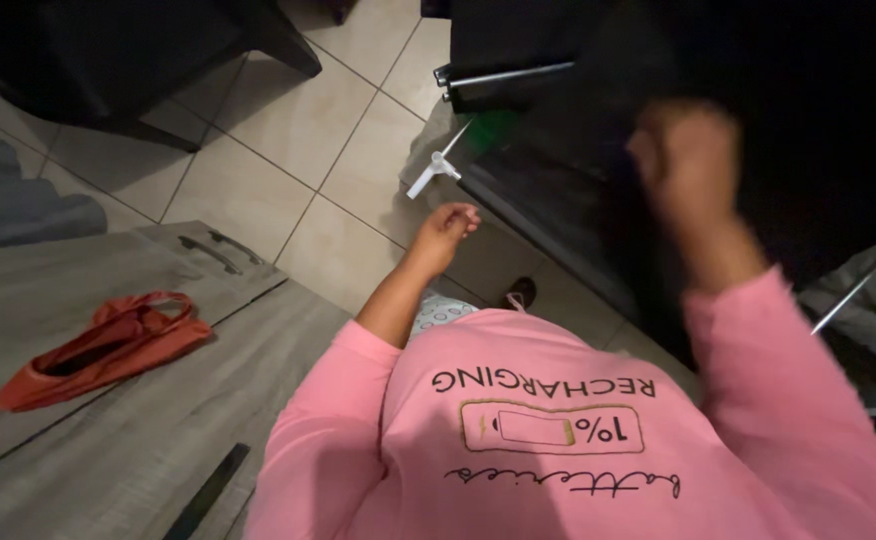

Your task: The person assembles a storage rack by inserting metal poles into plastic connectors and threading fabric panels onto the poles.

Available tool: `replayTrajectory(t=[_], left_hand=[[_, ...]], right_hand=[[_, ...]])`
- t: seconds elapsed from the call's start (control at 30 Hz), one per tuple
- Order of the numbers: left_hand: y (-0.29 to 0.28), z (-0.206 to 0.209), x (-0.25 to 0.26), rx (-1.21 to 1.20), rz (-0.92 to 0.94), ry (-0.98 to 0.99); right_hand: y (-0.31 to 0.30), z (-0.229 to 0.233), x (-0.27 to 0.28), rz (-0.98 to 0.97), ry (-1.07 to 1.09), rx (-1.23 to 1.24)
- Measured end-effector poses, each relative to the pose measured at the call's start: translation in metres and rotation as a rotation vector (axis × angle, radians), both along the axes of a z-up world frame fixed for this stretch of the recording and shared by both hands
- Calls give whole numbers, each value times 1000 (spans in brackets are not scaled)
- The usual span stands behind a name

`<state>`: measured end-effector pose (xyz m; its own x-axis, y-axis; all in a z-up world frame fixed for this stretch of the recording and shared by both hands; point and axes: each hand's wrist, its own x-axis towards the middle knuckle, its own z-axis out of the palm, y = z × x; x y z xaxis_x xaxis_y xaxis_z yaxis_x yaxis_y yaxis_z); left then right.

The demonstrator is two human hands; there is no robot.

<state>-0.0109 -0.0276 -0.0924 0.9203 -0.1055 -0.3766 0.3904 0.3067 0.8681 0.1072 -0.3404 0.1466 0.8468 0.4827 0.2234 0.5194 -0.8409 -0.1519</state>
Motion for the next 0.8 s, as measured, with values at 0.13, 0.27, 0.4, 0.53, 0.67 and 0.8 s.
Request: replayTrajectory(t=[0.13, 0.27, 0.4, 0.53, 0.67, 0.8], left_hand=[[31, 37, 5, 157, 233, -181], [56, 84, 46, 753, 328, -383], [52, 102, 80, 711, -24, -235], [43, 115, 95, 801, -254, 34], [41, 136, 103, 862, -276, 178], [32, 144, 101, 909, -204, 261]], right_hand=[[11, -7, -105, 44, 40, 19], [-50, -14, -172, -298, 194, -277], [-113, -24, -221, -324, 348, -331], [-155, -48, -253, -401, 540, -236], [-180, -63, -263, -564, 881, -101], [-179, -64, -267, -527, 885, -19]])
